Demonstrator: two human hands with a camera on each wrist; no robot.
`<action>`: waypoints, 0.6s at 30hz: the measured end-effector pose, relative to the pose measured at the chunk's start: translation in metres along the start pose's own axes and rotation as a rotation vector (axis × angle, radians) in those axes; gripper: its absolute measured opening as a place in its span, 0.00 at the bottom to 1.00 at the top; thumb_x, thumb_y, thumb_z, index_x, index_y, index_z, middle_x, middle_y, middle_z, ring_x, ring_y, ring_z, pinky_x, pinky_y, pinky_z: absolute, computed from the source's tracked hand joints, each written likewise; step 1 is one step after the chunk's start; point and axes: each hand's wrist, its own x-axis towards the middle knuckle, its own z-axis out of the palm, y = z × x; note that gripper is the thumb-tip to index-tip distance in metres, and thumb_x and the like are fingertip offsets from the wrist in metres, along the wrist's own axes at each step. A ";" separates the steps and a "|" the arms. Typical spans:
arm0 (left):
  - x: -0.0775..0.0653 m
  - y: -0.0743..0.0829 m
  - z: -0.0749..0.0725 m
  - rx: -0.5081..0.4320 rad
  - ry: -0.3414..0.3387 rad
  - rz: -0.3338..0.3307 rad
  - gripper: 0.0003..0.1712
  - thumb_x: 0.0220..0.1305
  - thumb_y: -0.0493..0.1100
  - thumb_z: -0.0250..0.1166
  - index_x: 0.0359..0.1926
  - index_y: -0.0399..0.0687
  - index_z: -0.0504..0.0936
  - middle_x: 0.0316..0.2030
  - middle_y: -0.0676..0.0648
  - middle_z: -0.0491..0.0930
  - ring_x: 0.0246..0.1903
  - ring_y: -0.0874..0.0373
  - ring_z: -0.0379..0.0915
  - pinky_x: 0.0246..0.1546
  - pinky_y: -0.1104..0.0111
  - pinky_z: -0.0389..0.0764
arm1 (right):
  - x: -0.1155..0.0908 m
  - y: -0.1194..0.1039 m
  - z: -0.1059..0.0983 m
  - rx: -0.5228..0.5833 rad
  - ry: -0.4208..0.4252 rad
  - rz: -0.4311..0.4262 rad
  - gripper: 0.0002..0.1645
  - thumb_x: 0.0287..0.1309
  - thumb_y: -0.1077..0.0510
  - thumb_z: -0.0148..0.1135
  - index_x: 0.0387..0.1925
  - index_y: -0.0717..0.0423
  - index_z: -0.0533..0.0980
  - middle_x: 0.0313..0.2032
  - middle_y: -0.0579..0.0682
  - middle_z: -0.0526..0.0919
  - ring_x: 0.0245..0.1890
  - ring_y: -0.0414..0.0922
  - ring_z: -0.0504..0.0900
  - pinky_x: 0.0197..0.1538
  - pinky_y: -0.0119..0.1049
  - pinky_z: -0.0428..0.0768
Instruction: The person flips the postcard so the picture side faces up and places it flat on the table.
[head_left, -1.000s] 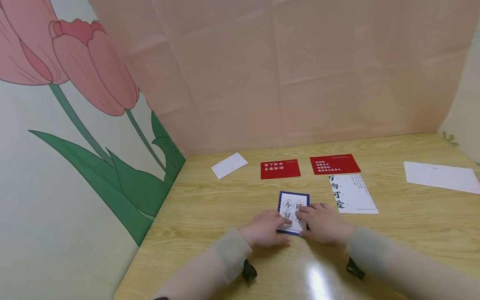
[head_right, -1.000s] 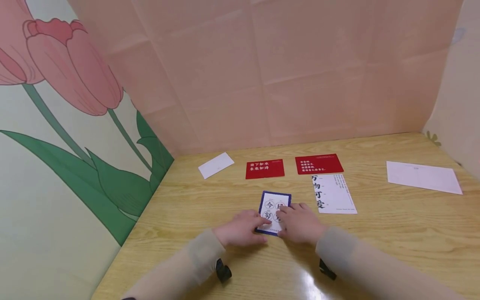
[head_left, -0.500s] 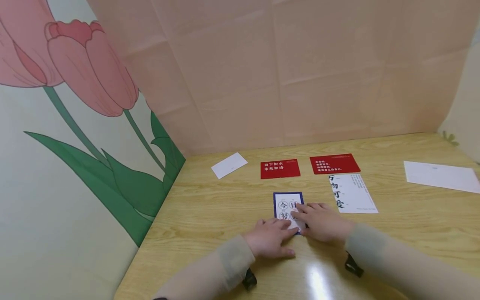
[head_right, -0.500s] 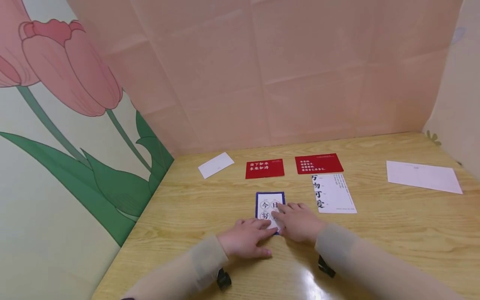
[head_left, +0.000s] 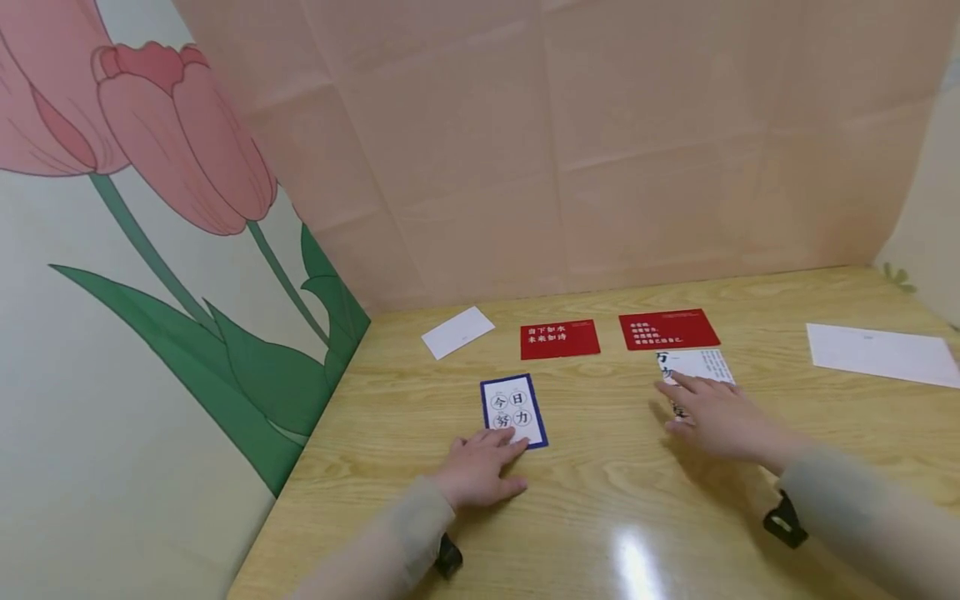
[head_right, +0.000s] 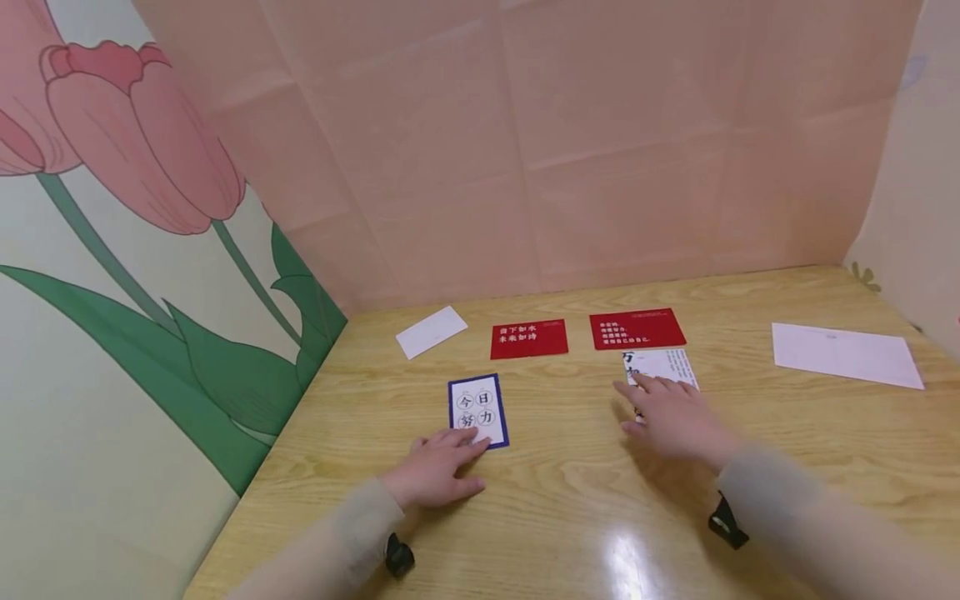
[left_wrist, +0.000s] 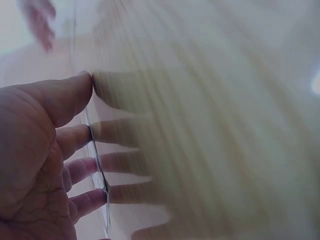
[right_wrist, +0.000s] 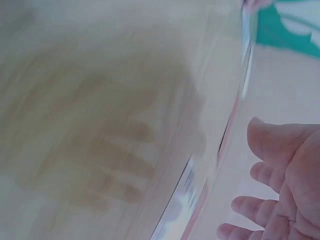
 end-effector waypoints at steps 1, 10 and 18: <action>-0.003 -0.005 0.000 -0.010 0.008 -0.019 0.38 0.63 0.69 0.54 0.72 0.72 0.58 0.73 0.56 0.53 0.71 0.52 0.47 0.64 0.42 0.53 | -0.002 0.010 -0.001 -0.009 -0.002 0.016 0.41 0.57 0.44 0.64 0.68 0.57 0.64 0.64 0.71 0.64 0.61 0.71 0.62 0.55 0.74 0.57; -0.022 -0.047 0.001 -0.071 0.088 -0.120 0.36 0.64 0.67 0.55 0.70 0.67 0.64 0.71 0.52 0.58 0.70 0.48 0.51 0.62 0.38 0.53 | -0.026 0.089 -0.008 -0.014 -0.039 0.141 0.46 0.59 0.42 0.61 0.68 0.66 0.60 0.62 0.80 0.58 0.57 0.79 0.59 0.50 0.76 0.59; -0.032 -0.080 0.000 -0.139 0.131 -0.207 0.32 0.66 0.64 0.55 0.68 0.63 0.68 0.70 0.51 0.60 0.70 0.47 0.51 0.60 0.33 0.49 | -0.046 0.140 -0.012 -0.075 -0.004 0.169 0.48 0.61 0.41 0.59 0.63 0.77 0.58 0.57 0.86 0.56 0.53 0.82 0.60 0.47 0.72 0.66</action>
